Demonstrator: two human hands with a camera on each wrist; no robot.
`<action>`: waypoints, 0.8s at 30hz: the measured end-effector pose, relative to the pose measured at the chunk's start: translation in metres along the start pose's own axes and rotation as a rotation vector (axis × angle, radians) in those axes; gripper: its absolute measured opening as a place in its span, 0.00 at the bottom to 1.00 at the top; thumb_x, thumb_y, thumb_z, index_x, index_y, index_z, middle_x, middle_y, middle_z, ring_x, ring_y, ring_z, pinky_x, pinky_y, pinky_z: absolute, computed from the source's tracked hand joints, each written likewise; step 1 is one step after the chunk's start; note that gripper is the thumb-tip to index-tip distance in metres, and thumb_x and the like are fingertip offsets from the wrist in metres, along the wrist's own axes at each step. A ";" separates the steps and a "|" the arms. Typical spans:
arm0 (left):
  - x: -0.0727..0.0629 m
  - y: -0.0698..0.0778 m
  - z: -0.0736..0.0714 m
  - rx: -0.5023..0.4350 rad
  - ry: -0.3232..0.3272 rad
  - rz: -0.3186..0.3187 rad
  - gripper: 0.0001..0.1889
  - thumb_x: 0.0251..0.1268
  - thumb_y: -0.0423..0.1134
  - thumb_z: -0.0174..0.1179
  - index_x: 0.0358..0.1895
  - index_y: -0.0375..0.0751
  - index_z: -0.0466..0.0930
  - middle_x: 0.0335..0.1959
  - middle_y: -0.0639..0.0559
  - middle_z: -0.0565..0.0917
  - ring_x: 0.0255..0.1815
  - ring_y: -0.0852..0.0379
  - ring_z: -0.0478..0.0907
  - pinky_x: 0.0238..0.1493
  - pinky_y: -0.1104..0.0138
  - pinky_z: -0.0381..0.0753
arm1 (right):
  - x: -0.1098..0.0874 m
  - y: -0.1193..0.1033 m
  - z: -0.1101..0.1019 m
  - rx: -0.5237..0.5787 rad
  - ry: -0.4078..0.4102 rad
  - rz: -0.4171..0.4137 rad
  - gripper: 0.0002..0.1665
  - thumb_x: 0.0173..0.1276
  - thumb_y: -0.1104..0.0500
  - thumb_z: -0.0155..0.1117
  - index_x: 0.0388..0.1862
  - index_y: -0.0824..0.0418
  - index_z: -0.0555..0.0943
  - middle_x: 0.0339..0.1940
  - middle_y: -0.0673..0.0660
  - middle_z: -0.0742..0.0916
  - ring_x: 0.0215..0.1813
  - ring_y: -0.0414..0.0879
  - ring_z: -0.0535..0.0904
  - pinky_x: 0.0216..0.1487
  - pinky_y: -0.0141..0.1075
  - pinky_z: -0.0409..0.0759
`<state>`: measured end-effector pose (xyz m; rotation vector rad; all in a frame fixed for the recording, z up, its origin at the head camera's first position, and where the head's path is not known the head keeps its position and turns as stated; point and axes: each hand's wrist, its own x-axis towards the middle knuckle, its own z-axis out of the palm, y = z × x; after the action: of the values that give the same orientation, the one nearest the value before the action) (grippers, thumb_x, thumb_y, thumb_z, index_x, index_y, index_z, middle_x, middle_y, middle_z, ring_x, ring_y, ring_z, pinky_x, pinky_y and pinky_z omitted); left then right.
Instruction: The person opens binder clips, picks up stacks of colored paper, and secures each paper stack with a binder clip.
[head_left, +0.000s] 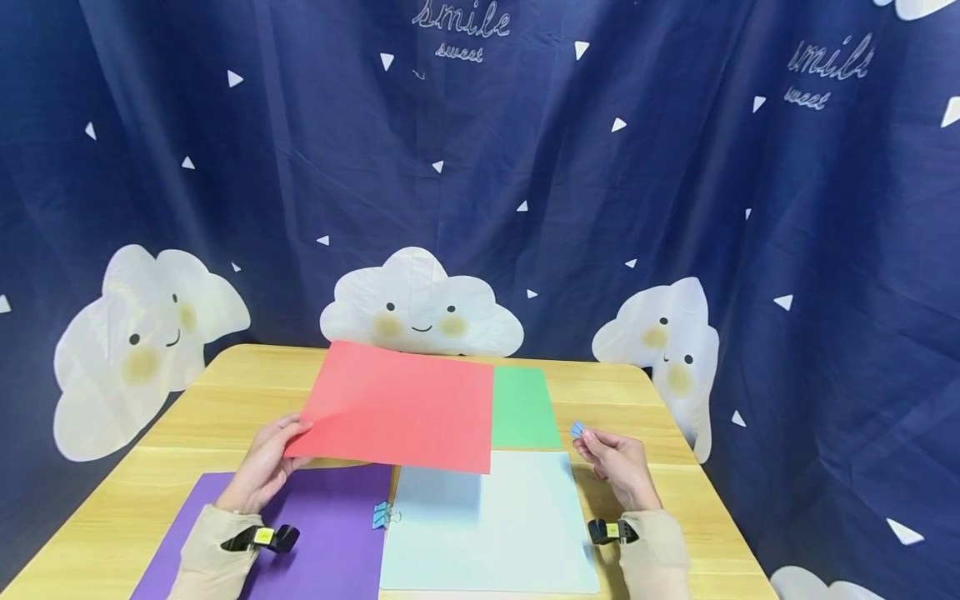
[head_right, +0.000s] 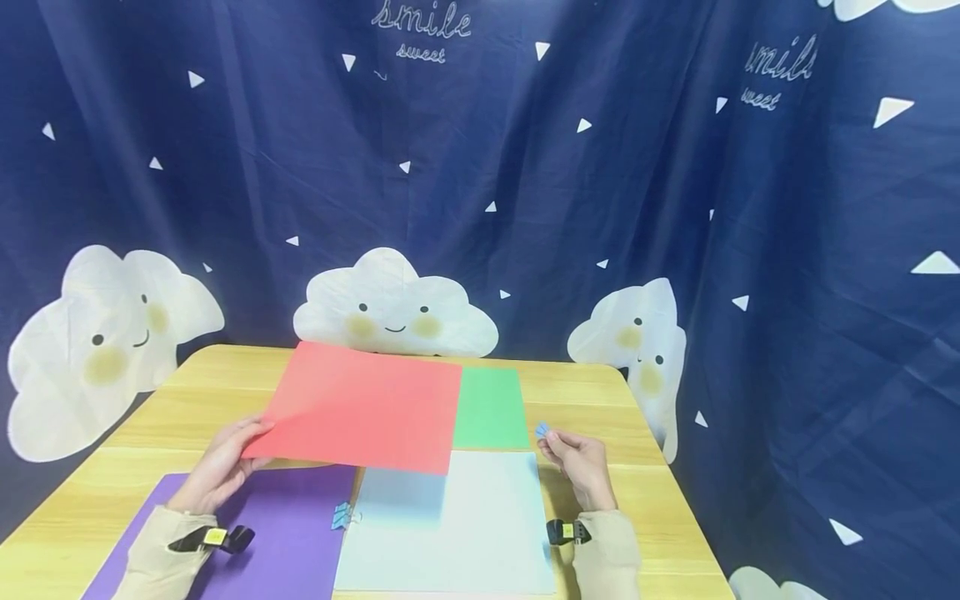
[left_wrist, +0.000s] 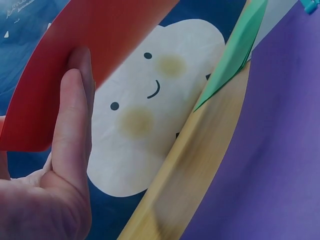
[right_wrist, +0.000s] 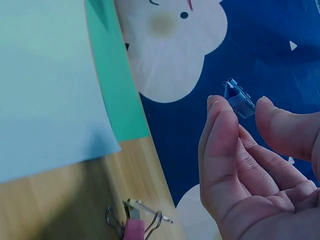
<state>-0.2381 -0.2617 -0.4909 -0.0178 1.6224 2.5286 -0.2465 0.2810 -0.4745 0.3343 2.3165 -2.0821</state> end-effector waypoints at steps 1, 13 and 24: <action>-0.001 0.000 0.001 0.000 0.003 0.005 0.11 0.82 0.32 0.49 0.51 0.51 0.79 0.43 0.56 0.86 0.41 0.62 0.89 0.43 0.71 0.90 | 0.001 -0.001 0.001 -0.004 -0.005 0.005 0.21 0.77 0.59 0.64 0.60 0.73 0.82 0.35 0.49 0.93 0.35 0.33 0.87 0.22 0.27 0.65; -0.004 -0.007 0.004 -0.038 -0.046 0.048 0.13 0.83 0.31 0.46 0.51 0.50 0.81 0.44 0.55 0.86 0.42 0.61 0.90 0.44 0.70 0.90 | 0.014 -0.022 0.022 0.072 -0.107 -0.062 0.22 0.77 0.65 0.62 0.61 0.81 0.78 0.36 0.54 0.92 0.41 0.41 0.90 0.47 0.28 0.89; -0.004 -0.008 0.008 -0.034 -0.042 0.064 0.11 0.83 0.32 0.47 0.52 0.48 0.80 0.43 0.55 0.86 0.41 0.61 0.89 0.42 0.71 0.90 | 0.021 -0.024 0.042 0.085 -0.172 -0.073 0.21 0.77 0.67 0.60 0.60 0.84 0.77 0.34 0.55 0.92 0.37 0.38 0.88 0.44 0.27 0.88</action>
<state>-0.2327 -0.2513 -0.4945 0.0853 1.5894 2.5854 -0.2771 0.2409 -0.4590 0.0684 2.1794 -2.1515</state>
